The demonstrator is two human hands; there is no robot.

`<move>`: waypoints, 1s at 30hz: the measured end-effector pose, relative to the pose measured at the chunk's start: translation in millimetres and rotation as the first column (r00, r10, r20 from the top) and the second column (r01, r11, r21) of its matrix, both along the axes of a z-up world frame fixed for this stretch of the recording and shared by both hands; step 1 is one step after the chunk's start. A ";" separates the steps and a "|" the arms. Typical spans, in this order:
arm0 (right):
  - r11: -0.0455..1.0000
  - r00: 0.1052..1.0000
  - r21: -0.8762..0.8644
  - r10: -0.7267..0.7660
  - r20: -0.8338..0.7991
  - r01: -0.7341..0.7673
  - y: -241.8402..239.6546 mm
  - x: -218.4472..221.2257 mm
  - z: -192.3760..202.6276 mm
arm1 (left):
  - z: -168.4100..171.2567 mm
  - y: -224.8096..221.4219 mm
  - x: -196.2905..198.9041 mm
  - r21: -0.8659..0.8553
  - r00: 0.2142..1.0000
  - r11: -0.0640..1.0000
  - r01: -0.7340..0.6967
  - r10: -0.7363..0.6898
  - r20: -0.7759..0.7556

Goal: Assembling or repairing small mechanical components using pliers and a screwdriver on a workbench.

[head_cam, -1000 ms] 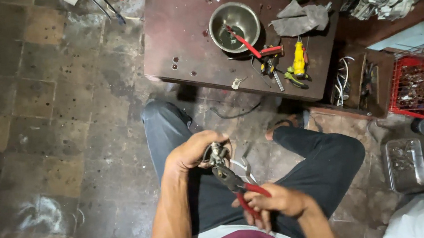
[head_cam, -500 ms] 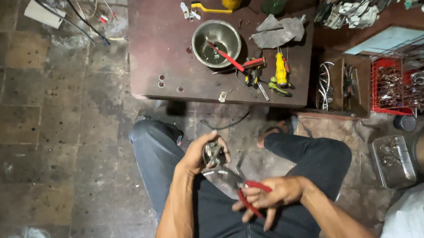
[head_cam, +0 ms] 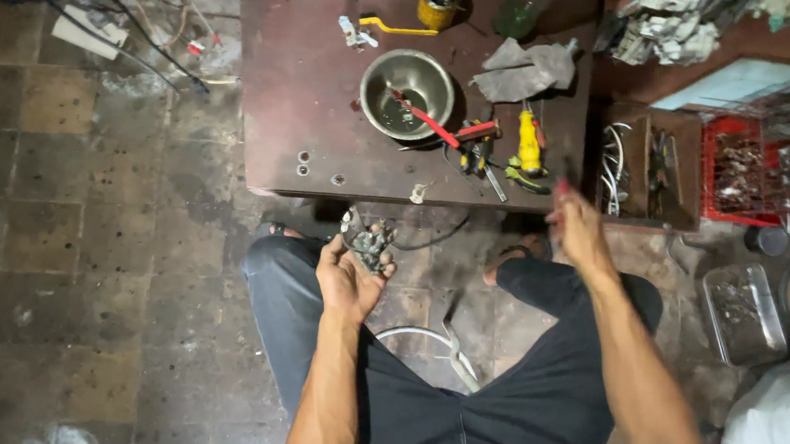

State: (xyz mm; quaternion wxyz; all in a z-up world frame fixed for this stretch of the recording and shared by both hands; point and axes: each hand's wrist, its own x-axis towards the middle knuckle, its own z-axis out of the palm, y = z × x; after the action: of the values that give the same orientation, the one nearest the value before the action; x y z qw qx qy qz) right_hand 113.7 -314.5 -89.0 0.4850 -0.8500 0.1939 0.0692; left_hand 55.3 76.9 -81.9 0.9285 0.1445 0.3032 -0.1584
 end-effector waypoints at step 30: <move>0.933 0.869 -0.356 0.142 0.473 0.041 50.2 49.5 27.9 | -2.7 -17.9 -2.1 0.130 0.935 0.991 -0.037 -0.012 0.354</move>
State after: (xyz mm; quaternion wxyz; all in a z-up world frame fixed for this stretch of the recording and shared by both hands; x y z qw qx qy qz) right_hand 163.2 -264.3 -61.0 0.3546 -0.9176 0.0507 -0.1724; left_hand 53.2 59.0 -84.6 0.9571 0.2308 0.1417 -0.1032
